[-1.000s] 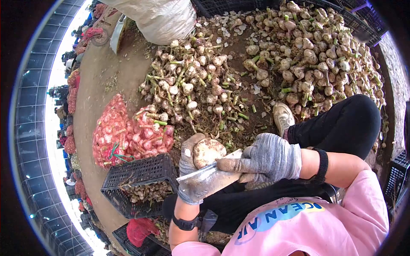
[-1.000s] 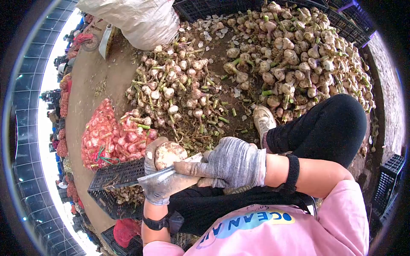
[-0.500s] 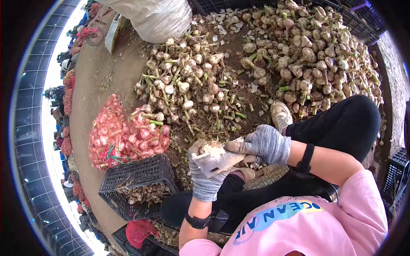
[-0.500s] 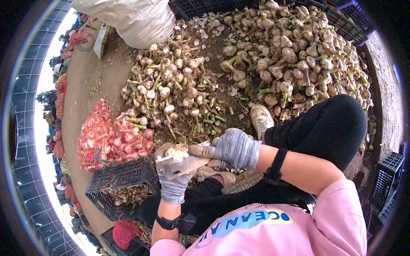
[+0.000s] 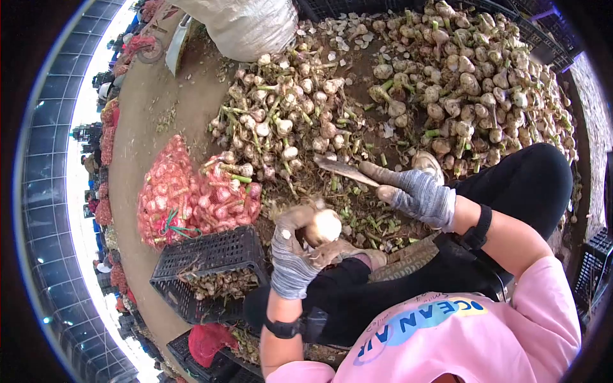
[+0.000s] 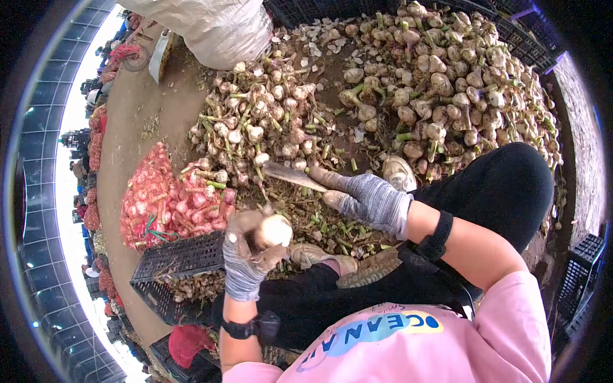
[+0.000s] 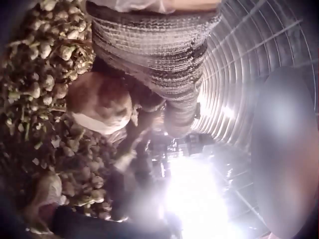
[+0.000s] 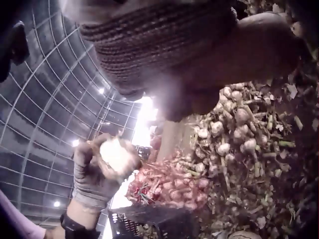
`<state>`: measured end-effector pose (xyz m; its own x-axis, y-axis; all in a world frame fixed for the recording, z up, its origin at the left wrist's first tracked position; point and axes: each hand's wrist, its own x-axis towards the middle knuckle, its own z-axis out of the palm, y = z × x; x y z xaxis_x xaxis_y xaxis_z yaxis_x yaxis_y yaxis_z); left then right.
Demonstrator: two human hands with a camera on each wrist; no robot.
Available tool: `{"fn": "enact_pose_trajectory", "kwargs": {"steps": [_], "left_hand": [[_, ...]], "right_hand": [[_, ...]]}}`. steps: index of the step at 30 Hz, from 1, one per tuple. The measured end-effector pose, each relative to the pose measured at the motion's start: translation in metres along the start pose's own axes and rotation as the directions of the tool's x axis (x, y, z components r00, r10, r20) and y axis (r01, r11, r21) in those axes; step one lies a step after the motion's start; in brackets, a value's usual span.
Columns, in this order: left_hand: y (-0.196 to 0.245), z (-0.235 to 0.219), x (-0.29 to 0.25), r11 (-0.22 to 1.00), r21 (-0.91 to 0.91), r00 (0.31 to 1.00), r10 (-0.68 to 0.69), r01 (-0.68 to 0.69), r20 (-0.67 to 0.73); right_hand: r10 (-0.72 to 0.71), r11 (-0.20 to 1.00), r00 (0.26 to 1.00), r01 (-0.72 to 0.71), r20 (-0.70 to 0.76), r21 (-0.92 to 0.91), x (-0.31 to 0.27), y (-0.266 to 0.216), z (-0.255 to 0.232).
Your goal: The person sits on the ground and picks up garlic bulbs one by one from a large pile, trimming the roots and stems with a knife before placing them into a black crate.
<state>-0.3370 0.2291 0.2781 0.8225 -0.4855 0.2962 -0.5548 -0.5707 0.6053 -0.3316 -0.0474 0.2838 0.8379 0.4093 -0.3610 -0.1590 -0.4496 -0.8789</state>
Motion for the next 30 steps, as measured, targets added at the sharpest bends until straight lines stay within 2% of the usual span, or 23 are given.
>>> {"fn": "enact_pose_trajectory", "kwargs": {"steps": [3,5,7,8,10,11,12,13,14,15,16,17,18,19,21,22,23,24,25,27,28,29,30], "left_hand": [[-0.002,-0.004,0.002,0.897,-0.379,0.941,-0.103,0.228,0.324],[0.006,-0.003,0.012,0.926,-0.365,0.960,0.010,0.097,0.280],[0.022,-0.010,0.028,0.984,-0.106,0.864,0.175,-0.142,0.472],[0.028,-0.012,0.032,0.985,-0.108,0.863,0.173,-0.138,0.474],[0.036,-0.012,0.037,0.949,0.079,0.824,0.221,-0.305,0.521],[0.028,-0.012,0.034,0.935,0.142,0.810,0.197,-0.324,0.553],[0.009,-0.019,0.029,0.946,0.108,0.859,0.224,-0.304,0.460],[0.005,-0.021,0.024,0.999,0.020,0.971,0.039,-0.045,0.235],[0.000,-0.019,0.022,0.972,-0.129,0.980,-0.199,0.199,0.009],[-0.014,-0.015,0.020,0.811,-0.339,0.842,-0.532,0.476,-0.089],[-0.024,-0.013,0.021,0.532,-0.544,0.581,-0.808,0.649,-0.097],[-0.032,0.002,0.031,0.432,-0.612,0.385,-0.897,0.662,-0.217],[-0.050,0.021,0.036,0.397,-0.804,0.448,-0.875,0.443,-0.185],[-0.040,0.029,0.053,0.260,-0.858,0.593,-0.803,0.444,0.064],[0.005,0.058,0.092,0.479,-0.807,0.867,-0.492,0.346,0.080],[0.009,0.062,0.107,0.699,-0.681,0.963,-0.266,0.218,0.035],[0.013,0.066,0.122,0.839,-0.544,1.000,-0.024,0.013,-0.012],[0.001,0.074,0.130,0.842,-0.531,0.996,0.084,-0.093,-0.041],[-0.026,0.085,0.135,0.847,-0.528,0.998,0.061,-0.061,-0.017],[-0.105,0.115,0.138,0.870,-0.420,0.966,-0.229,0.258,0.118],[-0.152,0.126,0.136,0.895,-0.225,0.921,-0.353,0.384,0.166],[-0.196,0.128,0.132,0.903,0.236,0.896,-0.403,0.358,0.184],[-0.216,0.124,0.137,0.816,0.387,0.796,-0.544,0.429,0.264]], "right_hand": [[-0.178,0.959,0.976,0.143,0.127,0.243,-0.002,0.003,0.002],[-0.249,0.949,0.957,0.210,0.149,0.237,0.000,0.005,0.008],[-0.376,0.910,0.913,0.330,0.160,0.251,0.001,0.001,0.015],[-0.409,0.905,0.900,0.379,0.153,0.193,0.003,0.007,0.022],[-0.299,0.935,0.933,0.245,0.202,0.256,0.005,0.011,0.019],[-0.112,0.973,0.977,0.071,0.181,0.219,0.011,0.039,0.022],[0.071,0.978,0.987,-0.096,0.142,0.184,0.020,0.069,0.024],[0.072,0.977,0.990,-0.094,0.122,0.191,0.020,0.077,0.024],[0.131,0.984,0.987,-0.141,0.089,0.109,0.023,0.083,0.022],[0.200,0.979,0.977,-0.203,0.073,0.031,0.022,0.087,0.026],[0.213,0.975,0.973,-0.217,0.092,0.036,0.019,0.077,0.029],[0.260,0.955,0.957,-0.275,0.127,0.116,0.021,0.062,0.026],[0.274,0.942,0.952,-0.294,0.139,0.159,0.027,0.063,0.029],[0.288,0.928,0.946,-0.314,0.151,0.201,0.033,0.063,0.031],[0.326,0.885,0.919,-0.379,0.221,0.271,0.042,0.068,0.035],[0.347,0.857,0.896,-0.423,0.278,0.295,0.045,0.075,0.037],[0.052,0.938,0.989,-0.096,0.140,0.333,0.051,0.116,0.054],[-0.249,0.920,0.968,0.241,-0.014,0.309,0.057,0.155,0.071],[0.014,0.926,0.997,-0.039,0.070,0.376,0.053,0.117,0.054],[0.269,0.881,0.947,-0.315,0.173,0.352,0.052,0.084,0.039],[0.339,0.854,0.916,-0.396,0.215,0.338,0.055,0.076,0.036],[0.384,0.831,0.891,-0.448,0.243,0.329,0.057,0.070,0.033],[0.445,0.799,0.842,-0.527,0.304,0.290,0.061,0.074,0.032]]}}
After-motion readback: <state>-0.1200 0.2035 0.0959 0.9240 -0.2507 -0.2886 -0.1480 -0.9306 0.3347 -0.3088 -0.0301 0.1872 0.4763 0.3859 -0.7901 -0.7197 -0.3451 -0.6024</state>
